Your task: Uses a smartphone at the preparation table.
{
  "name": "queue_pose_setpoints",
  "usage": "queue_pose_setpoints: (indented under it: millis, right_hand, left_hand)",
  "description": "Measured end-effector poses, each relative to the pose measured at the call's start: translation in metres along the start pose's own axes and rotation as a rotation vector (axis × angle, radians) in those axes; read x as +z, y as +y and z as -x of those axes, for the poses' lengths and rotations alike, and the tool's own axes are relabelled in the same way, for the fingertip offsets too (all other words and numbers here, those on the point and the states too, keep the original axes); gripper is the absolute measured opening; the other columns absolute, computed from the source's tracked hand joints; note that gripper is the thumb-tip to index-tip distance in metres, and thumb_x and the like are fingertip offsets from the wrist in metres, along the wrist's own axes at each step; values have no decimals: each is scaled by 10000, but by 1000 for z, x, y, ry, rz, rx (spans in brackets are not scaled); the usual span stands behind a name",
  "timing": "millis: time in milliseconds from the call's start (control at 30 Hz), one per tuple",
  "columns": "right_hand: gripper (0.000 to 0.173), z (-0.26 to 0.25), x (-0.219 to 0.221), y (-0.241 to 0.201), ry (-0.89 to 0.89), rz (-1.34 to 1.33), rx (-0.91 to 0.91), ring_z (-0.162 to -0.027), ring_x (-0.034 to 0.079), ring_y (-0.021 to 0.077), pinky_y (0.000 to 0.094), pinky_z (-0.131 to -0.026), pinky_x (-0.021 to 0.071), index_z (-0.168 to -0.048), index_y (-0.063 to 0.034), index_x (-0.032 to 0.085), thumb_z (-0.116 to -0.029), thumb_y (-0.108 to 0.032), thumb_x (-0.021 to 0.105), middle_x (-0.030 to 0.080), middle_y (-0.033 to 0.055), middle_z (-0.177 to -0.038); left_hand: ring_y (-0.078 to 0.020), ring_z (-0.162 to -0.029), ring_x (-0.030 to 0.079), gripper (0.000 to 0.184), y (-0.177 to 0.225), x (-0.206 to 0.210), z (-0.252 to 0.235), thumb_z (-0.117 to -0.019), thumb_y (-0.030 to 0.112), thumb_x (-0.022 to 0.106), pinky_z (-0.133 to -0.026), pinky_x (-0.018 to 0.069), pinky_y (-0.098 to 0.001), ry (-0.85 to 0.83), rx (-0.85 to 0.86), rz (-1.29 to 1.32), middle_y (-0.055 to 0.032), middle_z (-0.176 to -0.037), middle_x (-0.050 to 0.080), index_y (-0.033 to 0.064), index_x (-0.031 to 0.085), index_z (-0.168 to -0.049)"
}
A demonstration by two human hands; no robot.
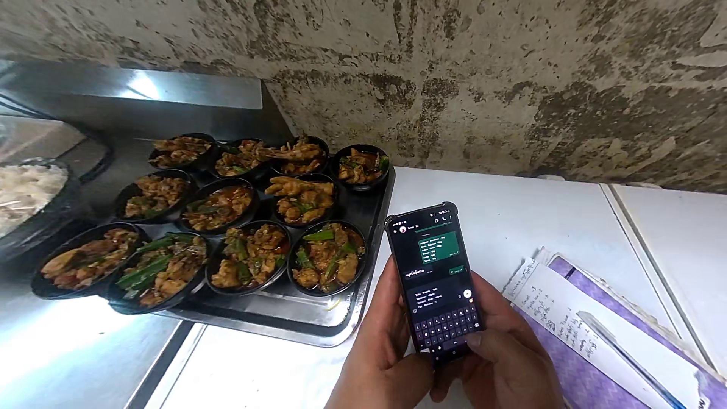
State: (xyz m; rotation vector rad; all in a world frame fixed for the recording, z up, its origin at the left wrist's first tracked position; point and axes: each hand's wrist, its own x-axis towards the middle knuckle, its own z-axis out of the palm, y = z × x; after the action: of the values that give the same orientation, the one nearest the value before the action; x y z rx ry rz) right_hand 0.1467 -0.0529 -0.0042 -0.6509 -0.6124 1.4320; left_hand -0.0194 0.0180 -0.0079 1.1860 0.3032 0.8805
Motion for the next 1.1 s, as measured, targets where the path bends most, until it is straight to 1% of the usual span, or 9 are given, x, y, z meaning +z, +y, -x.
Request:
queue_pose_setpoints:
  millis: [100, 300, 533, 667, 800, 867, 933, 1033, 1100]
  right_hand:
    - [645, 0, 0, 0, 12, -28, 16, -997, 711, 393, 513, -592, 628, -1558, 8, 282, -918, 78, 302, 603, 264, -1313]
    - [507, 0, 5, -1, 101, -5, 30, -949, 725, 388, 498, -559, 630, -1543, 1, 332, -1043, -39, 258, 626, 271, -1271]
    - [549, 0, 4, 0, 85, 20, 9, -944, 731, 386, 510, -561, 634, -1541, 16, 339, -997, 67, 293, 635, 265, -1264]
    - [581, 2, 1, 2, 53, 104, -44, -968, 724, 380, 491, -573, 641, -1531, 49, 319, -964, 106, 434, 623, 267, -1274]
    - [567, 1, 5, 3, 118, 205, -66, -935, 734, 361, 458, -560, 651, -1493, 62, 388, -974, 57, 617, 648, 269, -1221]
    - [556, 1, 3, 3, 97, 186, -66, -936, 730, 363, 459, -555, 645, -1497, 63, 372, -983, 59, 585, 640, 271, -1227]
    - [558, 2, 1, 3, 59, 136, -54, -957, 725, 373, 474, -556, 640, -1517, 54, 334, -979, 84, 479, 624, 268, -1260]
    - [627, 1, -1, 2, 7, 44, -24, -985, 715, 390, 502, -575, 630, -1549, 25, 292, -929, 95, 349, 609, 266, -1305]
    - [684, 0, -2, 1, -48, -9, 4, -1037, 696, 411, 536, -626, 630, -1570, 8, 255, -897, 104, 329, 581, 267, -1350]
  left_hand:
    - [-412, -1388, 483, 1143, 0, -1, 0, -694, -230, 539, -1114, 482, -582, -17, -1, 23, -229, -1565, 387, 81, -31, -1635]
    - [-425, -1365, 496, 1133, -1, -2, -1, -686, -212, 541, -1091, 490, -591, -46, 21, 57, -244, -1549, 394, 75, -17, -1629]
    - [-422, -1376, 487, 1138, -1, -1, 0, -687, -211, 547, -1108, 479, -593, -24, 10, 46, -234, -1552, 396, 89, -5, -1635]
    - [-416, -1371, 492, 1144, -2, -1, 1, -699, -206, 563, -1104, 479, -591, -36, 11, 36, -229, -1555, 396, 102, -9, -1641]
    - [-407, -1359, 505, 1141, 0, 0, 1, -696, -207, 560, -1088, 494, -586, -47, 6, 37, -231, -1545, 405, 83, -17, -1637]
    - [-409, -1361, 502, 1138, 0, -1, 1, -691, -208, 557, -1090, 492, -589, -57, 12, 39, -236, -1544, 404, 73, -12, -1635]
    - [-416, -1353, 507, 1117, -1, -2, 0, -690, -197, 546, -1082, 494, -593, -49, 19, 51, -246, -1536, 407, 67, 9, -1633]
    - [-430, -1363, 493, 1067, -2, -2, 0, -707, -163, 517, -1098, 477, -601, -11, 23, 87, -262, -1540, 397, 56, 31, -1632]
    - [-432, -1349, 504, 1039, -2, -2, 0, -715, -163, 507, -1085, 482, -599, 20, 28, 123, -275, -1524, 409, 44, 53, -1626]
